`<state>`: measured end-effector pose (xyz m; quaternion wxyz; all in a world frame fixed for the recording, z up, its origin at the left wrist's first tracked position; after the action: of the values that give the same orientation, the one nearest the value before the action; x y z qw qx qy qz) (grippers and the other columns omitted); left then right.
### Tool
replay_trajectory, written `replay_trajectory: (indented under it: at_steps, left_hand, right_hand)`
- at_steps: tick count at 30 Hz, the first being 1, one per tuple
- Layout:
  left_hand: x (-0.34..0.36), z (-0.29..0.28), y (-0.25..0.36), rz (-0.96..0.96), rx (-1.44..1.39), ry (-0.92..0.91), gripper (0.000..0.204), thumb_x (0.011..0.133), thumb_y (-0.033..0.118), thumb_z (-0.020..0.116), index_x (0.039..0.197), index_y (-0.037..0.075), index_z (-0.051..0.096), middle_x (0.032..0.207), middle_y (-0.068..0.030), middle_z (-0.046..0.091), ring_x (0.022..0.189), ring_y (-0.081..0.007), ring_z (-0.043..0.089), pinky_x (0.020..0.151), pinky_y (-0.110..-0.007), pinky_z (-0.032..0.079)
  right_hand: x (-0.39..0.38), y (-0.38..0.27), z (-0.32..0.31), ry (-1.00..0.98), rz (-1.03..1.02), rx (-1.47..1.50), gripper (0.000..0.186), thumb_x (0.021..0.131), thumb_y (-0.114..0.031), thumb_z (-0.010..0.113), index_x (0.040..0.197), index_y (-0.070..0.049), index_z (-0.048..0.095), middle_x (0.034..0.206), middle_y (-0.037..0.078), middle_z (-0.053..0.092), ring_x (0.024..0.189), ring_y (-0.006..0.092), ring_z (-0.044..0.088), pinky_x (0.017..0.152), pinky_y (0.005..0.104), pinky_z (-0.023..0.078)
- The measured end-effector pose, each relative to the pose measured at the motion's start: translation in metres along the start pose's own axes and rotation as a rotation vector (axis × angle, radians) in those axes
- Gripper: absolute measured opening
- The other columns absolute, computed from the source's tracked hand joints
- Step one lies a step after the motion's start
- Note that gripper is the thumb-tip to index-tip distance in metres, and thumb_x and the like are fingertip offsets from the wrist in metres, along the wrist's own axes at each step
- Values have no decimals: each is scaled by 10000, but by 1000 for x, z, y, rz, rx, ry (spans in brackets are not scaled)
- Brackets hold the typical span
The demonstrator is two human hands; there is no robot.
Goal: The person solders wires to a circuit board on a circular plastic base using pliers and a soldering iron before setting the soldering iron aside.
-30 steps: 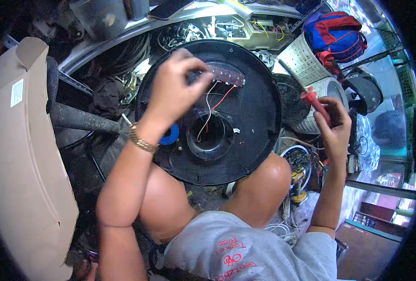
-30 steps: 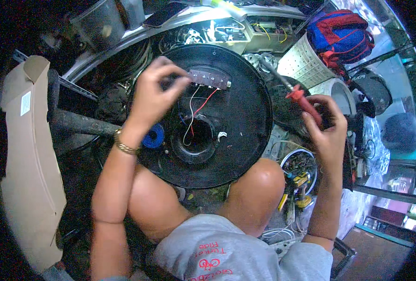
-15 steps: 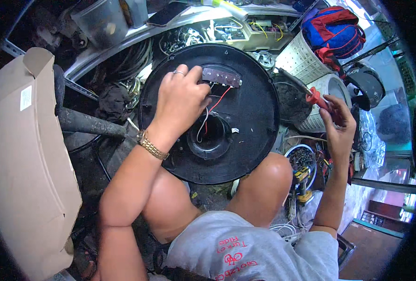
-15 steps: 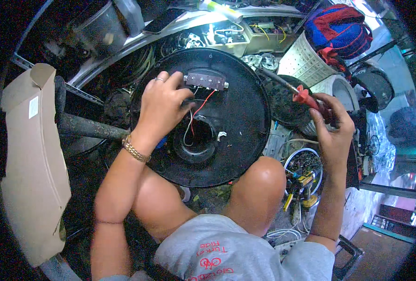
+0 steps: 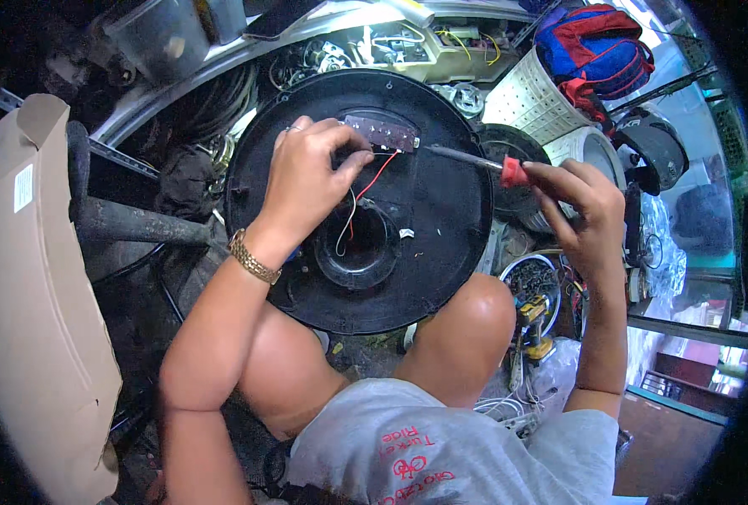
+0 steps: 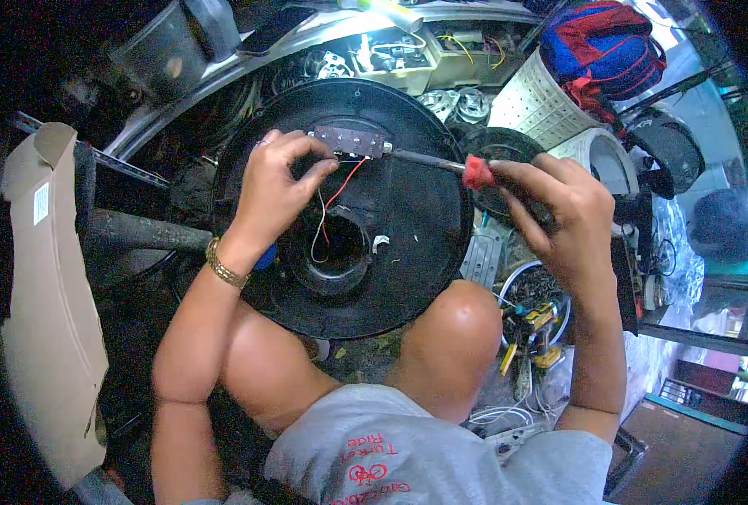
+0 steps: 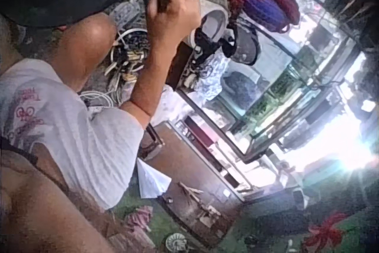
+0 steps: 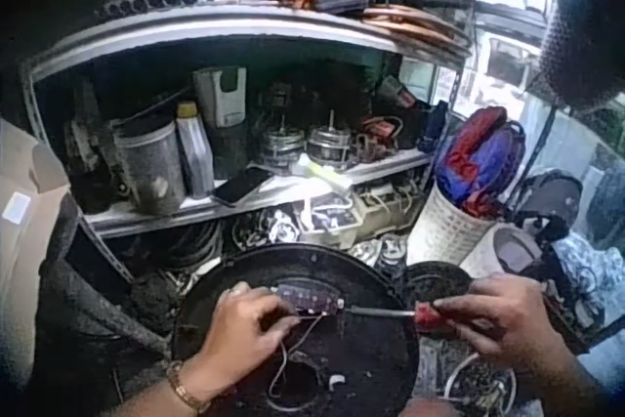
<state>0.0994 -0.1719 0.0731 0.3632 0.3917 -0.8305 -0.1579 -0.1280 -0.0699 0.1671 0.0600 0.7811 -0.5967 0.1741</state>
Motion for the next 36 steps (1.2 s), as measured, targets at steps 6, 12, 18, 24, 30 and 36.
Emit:
replay_trajectory:
  at_steps: [6, 12, 18, 24, 30, 36]
  left_hand:
    - [0, 10, -6, -38, -32, 43, 104, 794, 135, 780, 844, 52, 741, 885, -118, 719, 805, -324, 621, 784, -419, 462]
    - [0, 13, -8, -66, -11, 39, 107, 796, 165, 779, 850, 74, 762, 883, -98, 724, 841, -321, 629, 797, -430, 477]
    - [0, 14, -9, -105, -12, 38, 119, 797, 198, 779, 858, 96, 775, 902, -76, 730, 869, -320, 624, 800, -445, 485]
    - [1, 13, -7, -107, -3, 35, 123, 798, 203, 776, 860, 97, 778, 898, -74, 728, 864, -321, 621, 799, -444, 487]
    - [0, 12, -5, -90, 12, 54, 121, 796, 183, 778, 851, 75, 772, 881, -96, 722, 840, -319, 619, 769, -433, 487]
    - [1, 11, -4, -83, 9, 59, 125, 794, 164, 783, 852, 55, 769, 881, -116, 721, 817, -316, 616, 747, -420, 489]
  right_hand:
    - [13, -8, 13, -26, -48, -45, 264, 780, -153, 770, 1044, -161, 765, 785, 82, 630, 719, 286, 644, 625, 392, 498]
    - [19, -13, 16, -25, -61, -60, 253, 784, -169, 772, 1037, -166, 767, 769, 76, 619, 711, 286, 645, 620, 394, 502]
    - [21, -16, 17, -26, -59, -68, 240, 785, -176, 774, 1024, -160, 766, 768, 72, 621, 706, 285, 645, 619, 390, 504]
    - [21, -17, 18, -20, -77, -87, 237, 791, -190, 773, 1025, -160, 762, 774, 66, 628, 715, 286, 655, 616, 394, 508]
    - [23, -18, 22, -45, -67, -95, 245, 798, -209, 767, 1040, -172, 759, 782, 64, 634, 725, 286, 659, 621, 396, 510]
    - [23, -17, 22, -43, -66, -96, 250, 796, -215, 765, 1042, -174, 758, 785, 64, 636, 733, 288, 659, 629, 399, 509]
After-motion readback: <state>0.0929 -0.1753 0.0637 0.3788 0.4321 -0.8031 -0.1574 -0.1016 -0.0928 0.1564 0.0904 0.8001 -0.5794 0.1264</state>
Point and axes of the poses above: each hand's wrist, its own x-axis towards the middle knuckle, its own z-axis out of the palm, y = z × x, the point moved 10 cm from there along x, towards the middle knuckle
